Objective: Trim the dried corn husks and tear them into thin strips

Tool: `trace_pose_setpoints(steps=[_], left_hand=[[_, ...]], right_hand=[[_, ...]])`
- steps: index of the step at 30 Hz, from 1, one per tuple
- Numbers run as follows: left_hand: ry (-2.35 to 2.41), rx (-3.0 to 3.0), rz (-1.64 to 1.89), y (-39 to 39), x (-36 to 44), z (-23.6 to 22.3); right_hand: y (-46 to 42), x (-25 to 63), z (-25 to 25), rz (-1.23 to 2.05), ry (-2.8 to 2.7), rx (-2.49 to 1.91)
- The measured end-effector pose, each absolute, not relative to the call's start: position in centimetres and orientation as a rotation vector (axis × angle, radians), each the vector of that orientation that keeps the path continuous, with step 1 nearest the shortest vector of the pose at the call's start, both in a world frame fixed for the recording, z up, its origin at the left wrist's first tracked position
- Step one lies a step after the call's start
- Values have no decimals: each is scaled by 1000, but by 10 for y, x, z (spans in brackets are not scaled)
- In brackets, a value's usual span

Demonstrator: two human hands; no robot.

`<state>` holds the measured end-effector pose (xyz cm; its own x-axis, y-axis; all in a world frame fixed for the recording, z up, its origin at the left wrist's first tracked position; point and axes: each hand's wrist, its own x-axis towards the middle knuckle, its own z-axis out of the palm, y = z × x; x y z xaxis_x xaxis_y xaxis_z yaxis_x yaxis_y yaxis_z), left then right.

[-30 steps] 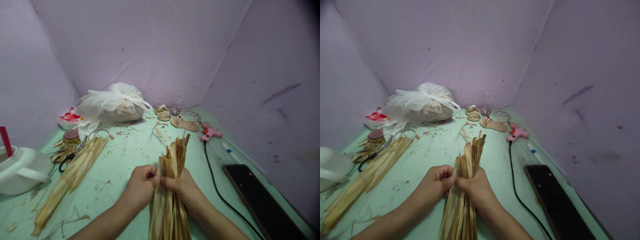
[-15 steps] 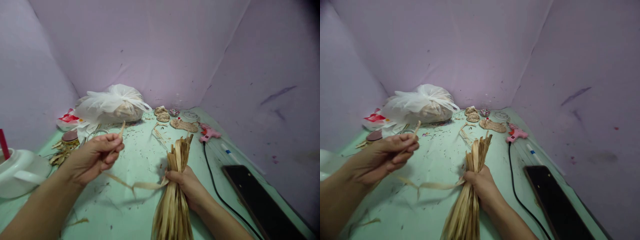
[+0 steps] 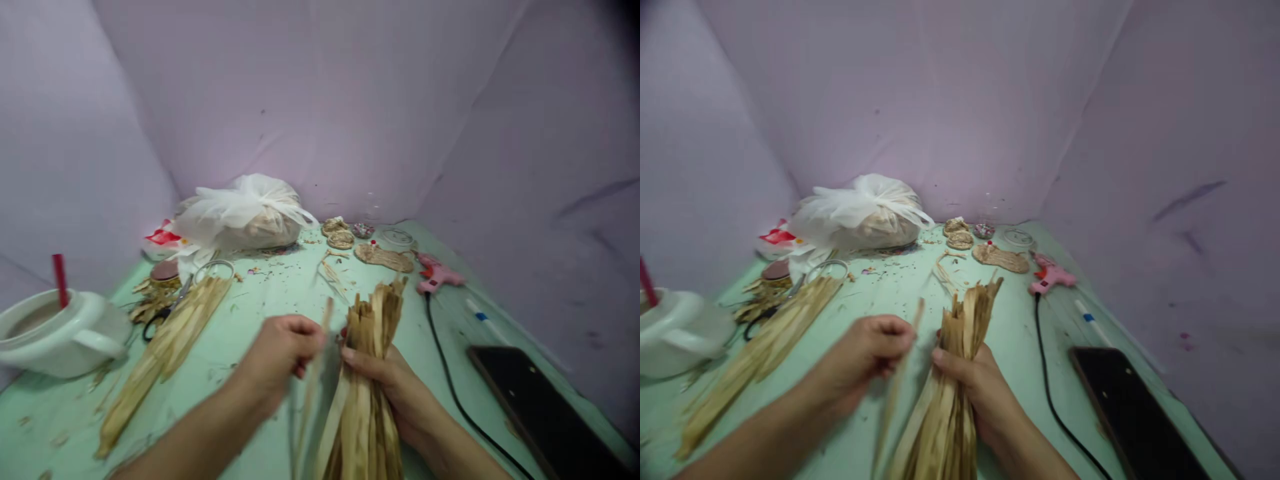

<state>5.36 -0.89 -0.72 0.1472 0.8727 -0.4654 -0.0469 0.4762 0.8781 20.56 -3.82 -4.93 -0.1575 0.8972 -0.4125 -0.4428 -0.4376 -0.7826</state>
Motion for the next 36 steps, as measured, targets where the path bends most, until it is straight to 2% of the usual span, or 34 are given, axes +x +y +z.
trace_pose_setpoints(steps=[4, 9, 11, 13, 15, 18, 21, 24, 29, 31, 34, 36], left_hand=[[1232, 900, 800, -27, 83, -31], [1168, 1228, 495, -18, 47, -4], [1389, 1645, 504, -1, 17, 9], [1856, 1897, 536, 18, -15, 14], [2292, 1907, 325, 37, -40, 11], [2415, 1844, 99, 55, -59, -1], [2407, 1839, 6, 59, -64, 0], [2437, 1862, -11, 52, -69, 23], [2412, 2029, 198, 30, -56, 55], [2193, 2110, 302, 19, -35, 47], [1538, 2104, 210, 6, -2, 27], [1452, 2078, 195, 6, 8, 19]], right_hand=[[-42, 203, -49, 1892, -696, -1053], [-41, 203, -53, 1850, -623, -1211], [-41, 204, -54, 1767, -550, -1313], [-40, 204, -55, 1745, -510, -1360], [-41, 204, -55, 1757, -494, -1362], [-41, 203, -55, 1758, -499, -1341], [-41, 204, -56, 1753, -511, -1331], [-40, 205, -57, 1761, -491, -1323], [-39, 204, -59, 1755, -509, -1286], [-39, 205, -60, 1759, -509, -1312], [-39, 206, -61, 1771, -490, -1322], [-39, 207, -61, 1773, -467, -1313]])
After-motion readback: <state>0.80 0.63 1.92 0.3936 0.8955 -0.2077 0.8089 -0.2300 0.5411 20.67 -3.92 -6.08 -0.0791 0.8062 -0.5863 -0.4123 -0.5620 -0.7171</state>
